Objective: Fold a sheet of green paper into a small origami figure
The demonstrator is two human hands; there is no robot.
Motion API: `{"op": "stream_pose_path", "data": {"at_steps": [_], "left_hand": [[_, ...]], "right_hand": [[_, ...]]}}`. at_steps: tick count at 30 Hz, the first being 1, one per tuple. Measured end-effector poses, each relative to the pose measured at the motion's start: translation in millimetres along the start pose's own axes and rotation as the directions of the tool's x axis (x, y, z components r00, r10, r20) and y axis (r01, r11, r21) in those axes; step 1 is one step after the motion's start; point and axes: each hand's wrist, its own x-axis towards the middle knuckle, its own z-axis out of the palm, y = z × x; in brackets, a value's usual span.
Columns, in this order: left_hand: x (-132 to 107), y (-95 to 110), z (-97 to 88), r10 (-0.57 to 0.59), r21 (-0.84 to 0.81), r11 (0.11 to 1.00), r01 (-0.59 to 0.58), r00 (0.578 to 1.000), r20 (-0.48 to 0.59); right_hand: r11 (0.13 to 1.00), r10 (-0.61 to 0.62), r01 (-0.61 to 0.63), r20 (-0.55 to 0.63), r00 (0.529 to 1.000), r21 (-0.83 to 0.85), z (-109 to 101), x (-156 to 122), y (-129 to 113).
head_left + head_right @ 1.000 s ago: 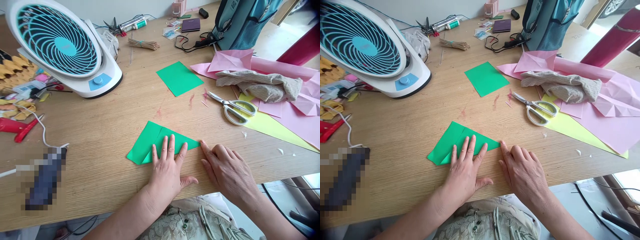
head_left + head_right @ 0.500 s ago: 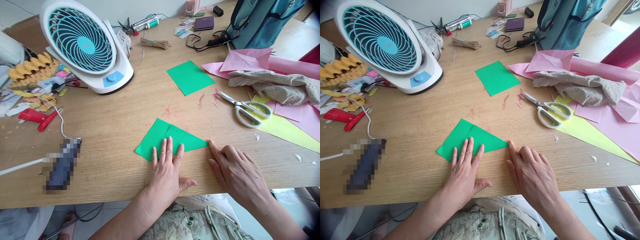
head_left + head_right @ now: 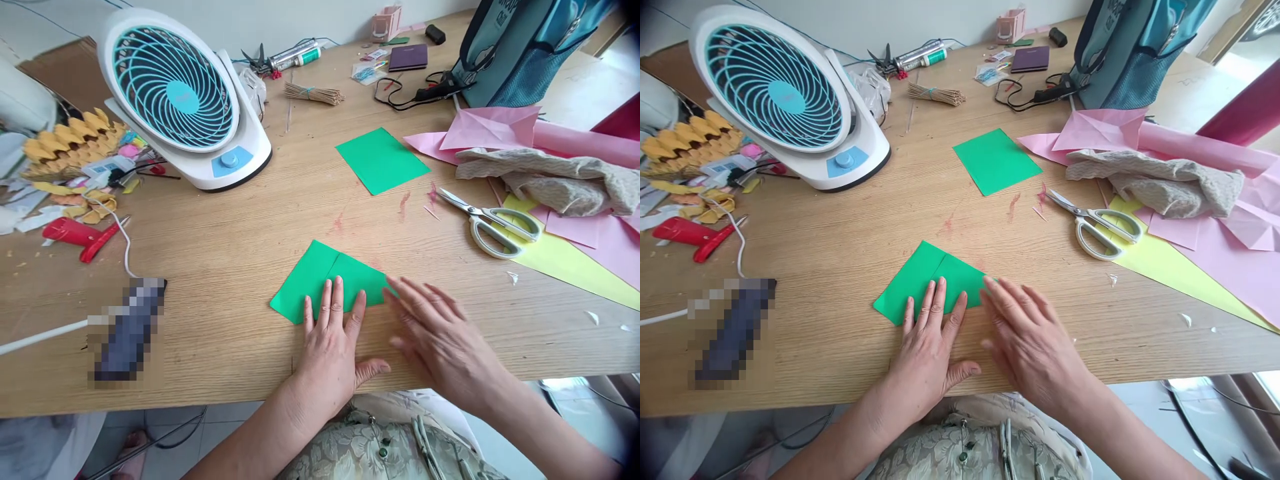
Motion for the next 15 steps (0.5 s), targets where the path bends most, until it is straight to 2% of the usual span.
{"op": "stream_pose_path", "data": {"at_steps": [1, 3, 8, 15], "left_hand": [[0, 0, -0.4, -0.007, -0.007, 1.0, 0.007, 1.0, 0.003], [0, 0, -0.8, -0.008, -0.019, 1.0, 0.008, 1.0, 0.002], [-11, -10, 0.1, 0.006, -0.03, 1.0, -0.007, 1.0, -0.025], [-44, -32, 5.3, -0.027, 0.037, 0.999, 0.03, 0.996, -0.08]], "right_hand": [[0.996, -0.069, 0.067, 0.023, 0.997, 0.052, 2, 3, -2], [0.989, -0.111, 0.107, 0.032, 0.993, 0.101, 8, 7, -6], [0.993, -0.089, 0.086, 0.037, 0.995, 0.075, 16, 3, -5], [0.995, -0.087, 0.085, 0.046, 0.995, 0.049, 13, 3, -6]]}}
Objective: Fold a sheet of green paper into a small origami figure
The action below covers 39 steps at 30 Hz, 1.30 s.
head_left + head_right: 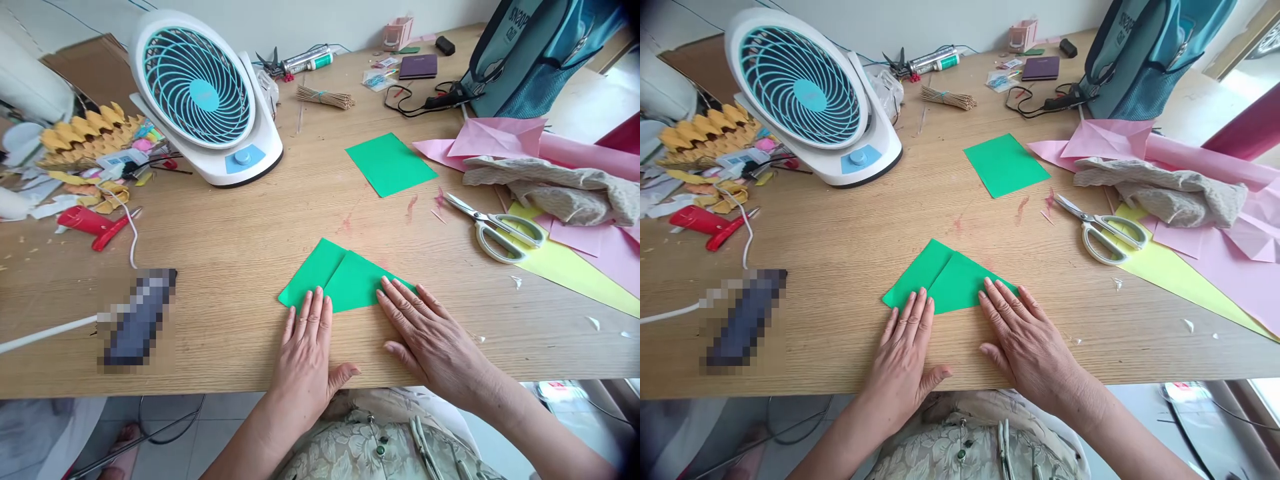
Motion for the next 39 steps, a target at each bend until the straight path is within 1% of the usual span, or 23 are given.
{"op": "stream_pose_path", "data": {"at_steps": [5, 7, 9, 10, 11, 13, 14, 15, 16, 18, 20, 22, 23, 24, 26, 28, 29, 31, 32, 34, 37, 38, 39], "left_hand": [[-14, -8, 4.4, -0.03, 0.02, 0.999, 0.031, 0.999, -0.027], [-15, -11, 5.8, -0.022, 0.034, 0.999, 0.023, 0.999, -0.028], [-16, -12, 7.2, -0.006, 0.045, 0.999, 0.007, 1.0, -0.028], [-16, -13, 7.8, 0.002, 0.049, 0.999, -0.001, 1.0, -0.03], [-16, -15, 8.3, 0.01, 0.049, 0.999, -0.009, 0.999, -0.031], [-17, -19, 9.1, 0.03, 0.039, 0.999, -0.029, 0.999, -0.026], [-17, -22, 9.4, 0.046, 0.03, 0.999, -0.045, 0.999, -0.018], [-17, -27, 9.6, 0.063, 0.018, 0.998, -0.063, 0.998, -0.008], [-16, -33, 9.7, 0.082, 0.004, 0.997, -0.082, 0.997, 0.003], [-12, -48, 9.2, 0.115, -0.031, 0.993, -0.114, 0.993, 0.019], [-4, -66, 7.0, 0.163, -0.072, 0.984, -0.161, 0.986, 0.022], [6, -79, 2.6, 0.209, -0.119, 0.972, -0.205, 0.978, 0.025], [10, -82, -0.2, 0.191, -0.136, 0.972, -0.191, 0.981, -0.006], [15, -81, -3.0, 0.144, -0.153, 0.977, -0.151, 0.988, -0.061], [21, -69, -7.6, 0.059, -0.204, 0.975, -0.085, 0.99, -0.132], [24, -48, -9.1, 0.065, -0.254, 0.962, -0.1, 0.988, -0.141], [24, -37, -8.7, 0.081, -0.264, 0.958, -0.114, 0.988, -0.132], [24, -20, -6.2, 0.105, -0.271, 0.954, -0.129, 0.989, -0.1], [23, -15, -4.9, 0.133, -0.276, 0.949, -0.153, 0.987, -0.091], [21, -14, -3.5, 0.199, -0.306, 0.928, -0.213, 0.977, -0.075], [21, -26, -5.7, 0.306, -0.414, 0.854, -0.316, 0.948, -0.092], [23, -31, -7.3, 0.306, -0.453, 0.83, -0.326, 0.945, -0.118], [27, -35, -8.9, 0.264, -0.481, 0.822, -0.305, 0.953, -0.152]], "right_hand": [[0.998, 0.05, -0.051, -0.025, 0.998, -0.043, 2, -4, 1], [0.992, 0.101, -0.104, -0.038, 0.994, -0.067, 2, 1, 0], [0.988, 0.129, -0.133, -0.05, 0.99, -0.075, 2, 13, -4], [0.991, 0.114, -0.116, -0.038, 0.993, -0.067, 1, 22, -6], [0.997, 0.067, -0.067, -0.01, 0.998, -0.044, 0, 31, -7], [0.997, -0.071, 0.069, 0.056, 0.996, 0.024, 0, 48, -6], [0.993, -0.114, 0.11, 0.082, 0.99, 0.05, 1, 54, -3], [0.992, -0.115, 0.109, 0.105, 0.988, 0.062, 1, 57, 1], [0.996, -0.084, 0.078, 0.118, 0.989, 0.053, 1, 58, 7], [0.999, 0.037, -0.037, 0.127, 0.991, 0.0, 0, 52, 18], [0.985, 0.165, -0.159, 0.095, 0.982, -0.068, -2, 38, 24], [0.98, 0.184, -0.178, 0.058, 0.981, -0.089, -5, 22, 19], [0.981, 0.174, -0.171, 0.027, 0.984, -0.087, -6, 15, 12], [0.986, 0.15, -0.148, 0.014, 0.989, -0.078, -8, 8, 3], [0.992, 0.11, -0.11, -0.008, 0.994, -0.061, -12, -1, -18], [0.997, 0.079, -0.079, -0.014, 0.997, -0.008, -19, -7, -37], [0.997, 0.044, -0.044, -0.001, 0.999, 0.056, -23, -8, -45], [0.975, -0.02, 0.014, 0.024, 1.0, 0.223, -31, -10, -51], [0.956, -0.019, 0.008, 0.034, 0.999, 0.292, -33, -11, -51], [0.935, 0.039, -0.045, 0.024, 0.999, 0.351, -34, -13, -44], [0.945, 0.147, -0.124, -0.051, 0.988, 0.303, -28, -13, -30], [0.944, 0.17, -0.144, -0.061, 0.984, 0.298, -25, -12, -27], [0.94, 0.197, -0.171, -0.061, 0.979, 0.296, -22, -10, -24]]}}
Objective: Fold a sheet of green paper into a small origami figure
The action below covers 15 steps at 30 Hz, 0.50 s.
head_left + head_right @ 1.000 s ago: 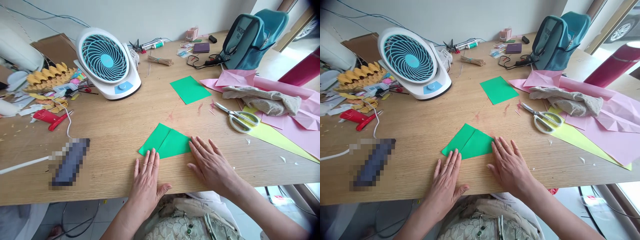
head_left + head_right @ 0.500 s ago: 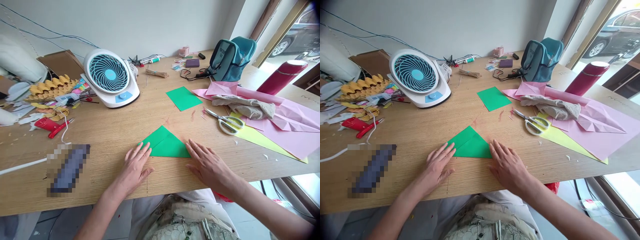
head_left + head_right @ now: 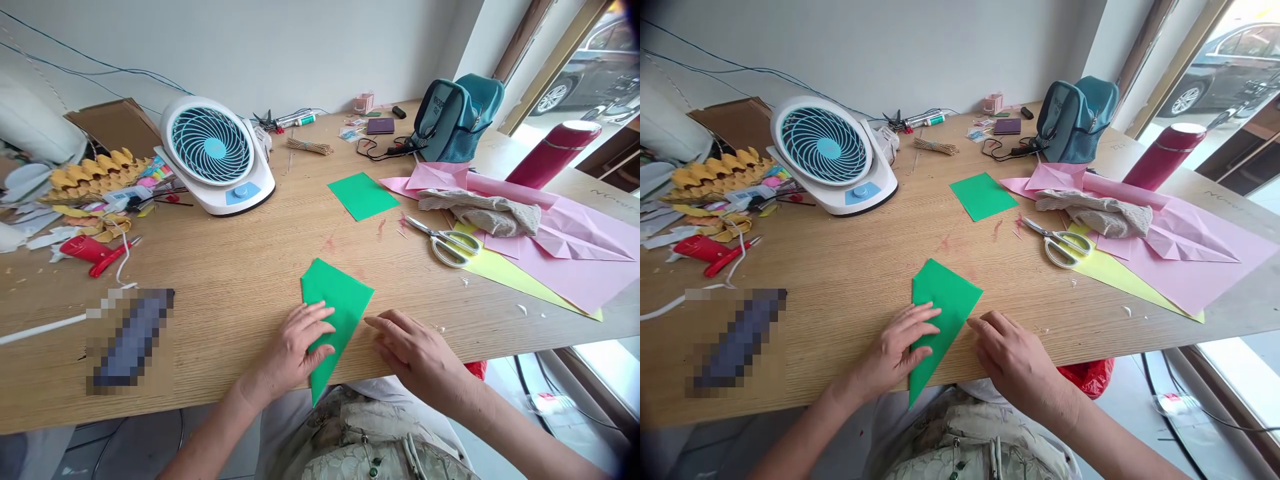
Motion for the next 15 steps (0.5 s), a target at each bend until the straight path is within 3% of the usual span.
{"op": "stream_pose_path", "data": {"at_steps": [2, 3, 5, 7, 10, 15], "left_hand": [[11, -8, -5.8, -0.164, 0.006, 0.986, 0.167, 0.976, -0.143], [19, -12, -8.1, -0.268, 0.025, 0.96, 0.278, 0.944, -0.191], [38, -21, -11.6, -0.495, 0.079, 0.855, 0.513, 0.851, -0.175], [57, -29, -14.2, -0.55, 0.088, 0.82, 0.565, 0.822, -0.148], [76, -36, -16.2, -0.56, 0.06, 0.824, 0.563, 0.826, -0.066], [83, -34, -17.8, -0.575, 0.017, 0.817, 0.576, 0.817, -0.046]], "right_hand": [[0.998, 0.059, -0.059, -0.014, 0.998, -0.011, 6, 7, 5], [0.995, 0.094, -0.095, -0.024, 0.995, -0.022, 9, 11, 6], [0.987, 0.154, -0.156, -0.041, 0.987, -0.043, 16, 19, 10], [0.979, 0.193, -0.195, -0.047, 0.98, -0.051, 22, 25, 12], [0.977, 0.21, -0.212, -0.068, 0.975, -0.021, 26, 26, 15], [0.96, 0.278, -0.272, -0.112, 0.954, 0.069, 20, 32, 16]]}}
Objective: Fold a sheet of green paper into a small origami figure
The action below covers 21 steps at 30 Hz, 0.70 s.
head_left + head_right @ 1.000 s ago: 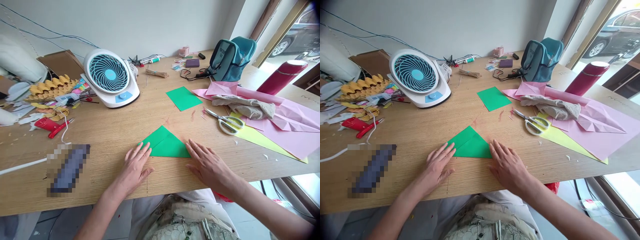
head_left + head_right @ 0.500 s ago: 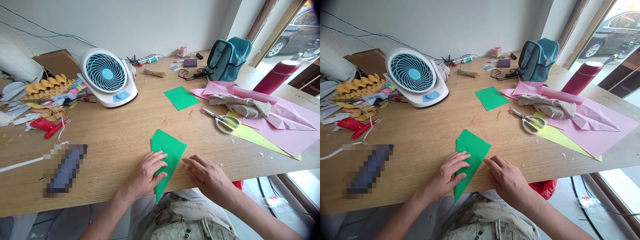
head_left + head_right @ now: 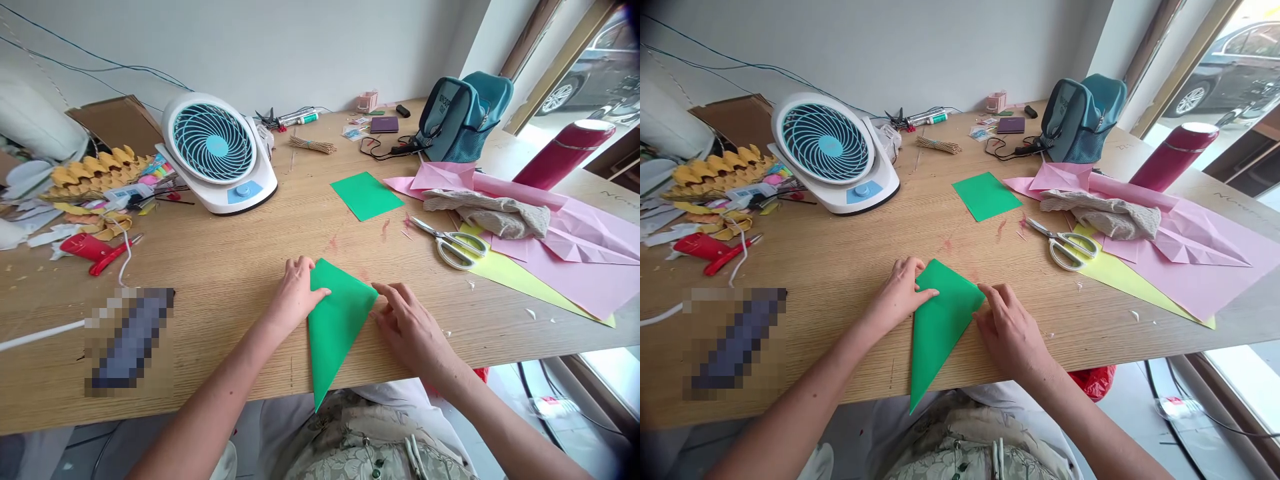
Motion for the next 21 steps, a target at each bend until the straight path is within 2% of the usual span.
{"op": "stream_pose_path", "data": {"at_steps": [3, 7, 10, 15, 18, 21], "left_hand": [[3, 0, -0.4, -0.014, -0.018, 1.0, 0.015, 1.0, 0.023], [9, -1, 1.8, -0.002, -0.073, 0.997, 0.005, 0.999, 0.045], [7, 0, 6.1, 0.032, -0.137, 0.99, -0.03, 0.999, 0.01], [-6, 4, 16.0, 0.016, -0.283, 0.959, -0.024, 0.999, -0.032], [-7, 0, 15.9, 0.015, -0.394, 0.919, -0.023, 1.0, -0.024], [-1, -7, 7.4, 0.075, -0.527, 0.849, -0.04, 0.996, 0.046]], "right_hand": [[0.997, 0.027, -0.024, 0.044, 0.999, -0.069, -3, 16, -3], [0.994, -0.029, 0.042, 0.128, 0.991, -0.1, -3, 44, -11], [0.997, -0.063, 0.073, 0.245, 0.968, -0.031, 0, 72, -16], [0.993, -0.102, 0.083, 0.29, 0.952, 0.08, 7, 119, -16], [0.982, -0.129, 0.073, 0.33, 0.935, 0.177, 7, 130, -14], [0.954, -0.156, 0.067, 0.294, 0.943, 0.291, -1, 131, -16]]}}
